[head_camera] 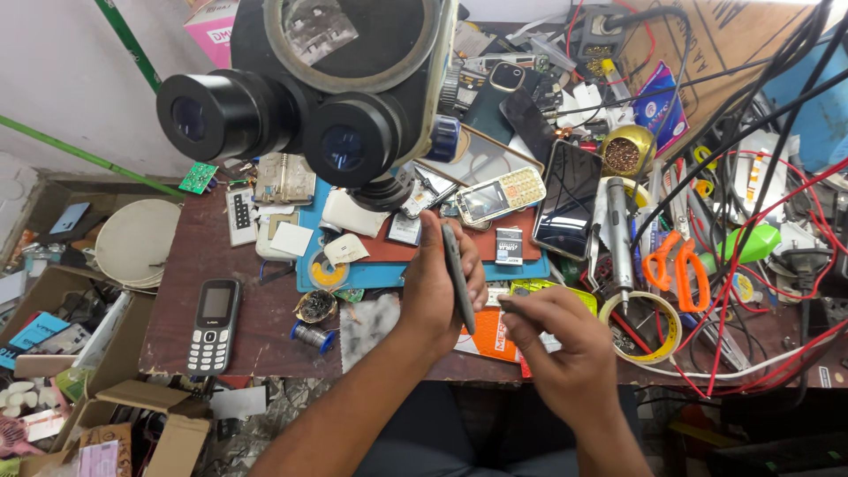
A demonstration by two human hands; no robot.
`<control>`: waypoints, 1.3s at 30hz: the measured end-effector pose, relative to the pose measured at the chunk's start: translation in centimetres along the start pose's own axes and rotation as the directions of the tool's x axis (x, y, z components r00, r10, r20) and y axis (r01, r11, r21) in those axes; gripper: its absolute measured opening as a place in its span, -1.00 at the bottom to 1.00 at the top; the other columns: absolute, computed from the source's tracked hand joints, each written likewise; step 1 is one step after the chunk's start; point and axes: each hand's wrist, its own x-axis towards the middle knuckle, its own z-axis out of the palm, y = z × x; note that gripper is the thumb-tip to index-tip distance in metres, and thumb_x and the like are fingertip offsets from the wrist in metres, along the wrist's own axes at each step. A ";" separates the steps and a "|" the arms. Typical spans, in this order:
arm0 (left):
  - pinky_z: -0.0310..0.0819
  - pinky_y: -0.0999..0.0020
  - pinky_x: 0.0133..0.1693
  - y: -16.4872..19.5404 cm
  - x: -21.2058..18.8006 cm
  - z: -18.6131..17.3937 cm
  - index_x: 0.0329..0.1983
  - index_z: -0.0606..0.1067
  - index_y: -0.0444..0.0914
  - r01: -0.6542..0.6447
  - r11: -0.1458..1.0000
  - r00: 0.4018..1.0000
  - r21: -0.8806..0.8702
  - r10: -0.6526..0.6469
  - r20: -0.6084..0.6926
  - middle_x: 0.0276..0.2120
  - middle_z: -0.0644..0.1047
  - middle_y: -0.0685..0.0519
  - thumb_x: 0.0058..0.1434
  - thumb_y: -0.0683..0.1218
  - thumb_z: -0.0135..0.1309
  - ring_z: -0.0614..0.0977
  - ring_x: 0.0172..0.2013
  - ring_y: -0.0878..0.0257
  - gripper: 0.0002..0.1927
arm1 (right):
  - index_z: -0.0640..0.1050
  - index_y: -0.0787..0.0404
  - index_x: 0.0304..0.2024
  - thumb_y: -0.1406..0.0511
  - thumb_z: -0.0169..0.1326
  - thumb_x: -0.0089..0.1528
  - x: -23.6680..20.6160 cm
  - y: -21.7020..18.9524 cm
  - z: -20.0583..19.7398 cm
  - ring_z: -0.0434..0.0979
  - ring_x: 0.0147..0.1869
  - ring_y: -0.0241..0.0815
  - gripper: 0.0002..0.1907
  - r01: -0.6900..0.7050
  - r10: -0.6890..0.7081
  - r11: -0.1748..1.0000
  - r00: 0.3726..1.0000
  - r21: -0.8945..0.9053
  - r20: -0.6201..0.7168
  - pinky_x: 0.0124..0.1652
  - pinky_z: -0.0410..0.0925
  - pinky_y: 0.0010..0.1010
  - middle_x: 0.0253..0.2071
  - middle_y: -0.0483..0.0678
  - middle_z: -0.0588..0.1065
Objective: The person disassembles a feature phone, removes the battery, and uses a soldering iron on the internal components. They then test the phone by pressing buttons on the keypad and reinsert the battery.
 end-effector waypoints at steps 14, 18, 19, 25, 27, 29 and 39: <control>0.48 0.39 -0.22 -0.3 0.3 0.4 -0.26 0.25 -0.14 -0.133 0.976 0.985 -0.172 0.150 0.088 -0.39 0.45 0.07 0.42 -0.06 0.07 0.54 -0.34 0.32 -0.76 | 0.43 0.33 0.05 0.44 0.00 0.38 -1.7 5.0 1.2 0.59 -0.17 -0.31 -0.81 -0.166 0.239 0.880 0.965 0.446 -0.112 -0.16 0.50 -0.50 -0.14 -0.05 0.58; 0.36 0.46 -0.37 -3.2 0.7 -0.6 -0.17 0.29 -0.16 -0.138 0.983 0.990 0.123 0.142 -0.023 -0.40 0.41 0.14 0.35 -0.11 0.07 0.47 -0.41 0.38 -0.82 | 0.51 0.29 0.03 0.41 0.06 0.38 -0.1 7.0 3.8 0.42 -0.32 -0.36 -0.83 -0.367 0.395 0.902 0.914 0.227 -0.092 -0.34 0.32 -0.49 -0.30 -0.02 0.52; 0.34 0.49 -0.34 -4.1 0.8 -0.6 -0.14 0.31 -0.19 -0.165 0.968 0.985 0.189 0.171 -0.015 -0.38 0.40 0.14 0.36 -0.13 0.09 0.45 -0.39 0.40 -0.82 | 0.54 0.29 0.03 0.40 0.09 0.40 0.1 7.3 4.2 0.34 -0.38 -0.36 -0.83 -0.436 0.444 0.895 0.891 0.093 -0.096 -0.41 0.22 -0.48 -0.39 0.03 0.50; 0.30 0.52 -0.34 -4.5 0.7 -1.9 -0.10 0.30 -0.23 -0.169 0.984 0.984 -0.049 0.171 0.041 -0.40 0.40 0.10 0.40 -0.13 -0.01 0.41 -0.42 0.40 -0.87 | 0.51 0.33 0.05 0.41 0.08 0.36 -0.4 7.9 4.4 0.47 -0.22 -0.48 -0.79 -0.291 0.349 0.841 0.936 0.455 -0.047 -0.23 0.37 -0.63 -0.21 -0.14 0.54; 0.30 0.50 -0.35 -3.9 0.7 -1.8 -0.11 0.29 -0.23 -0.149 0.982 0.986 -0.114 0.156 0.058 -0.40 0.40 0.08 0.40 -0.12 -0.04 0.42 -0.43 0.37 -0.87 | 0.54 0.34 0.03 0.43 0.11 0.31 -0.4 7.7 4.2 0.54 -0.19 -0.45 -0.76 -0.324 0.393 0.831 0.917 0.451 -0.065 -0.20 0.42 -0.61 -0.20 -0.12 0.58; 0.31 0.47 -0.36 -3.2 0.5 -1.3 -0.12 0.29 -0.22 -0.121 0.983 0.989 -0.137 0.131 0.065 -0.40 0.40 0.06 0.39 -0.11 -0.05 0.43 -0.44 0.35 -0.87 | 0.57 0.35 0.02 0.44 0.14 0.28 -0.4 7.4 4.1 0.59 -0.16 -0.43 -0.76 -0.310 0.396 0.843 0.911 0.440 -0.116 -0.17 0.44 -0.60 -0.18 -0.09 0.61; 0.28 0.49 -0.16 -2.3 -2.0 1.1 0.04 0.33 -0.28 -0.560 0.606 0.828 0.566 0.423 0.368 -0.18 0.40 0.13 0.43 0.10 0.01 0.41 -0.18 0.40 -0.63 | 0.59 0.31 -0.14 0.51 0.26 0.20 -1.7 5.5 3.0 0.57 -0.18 -0.19 -0.81 0.262 -0.380 0.907 0.847 -0.330 -0.373 -0.19 0.40 -0.42 -0.02 0.15 0.61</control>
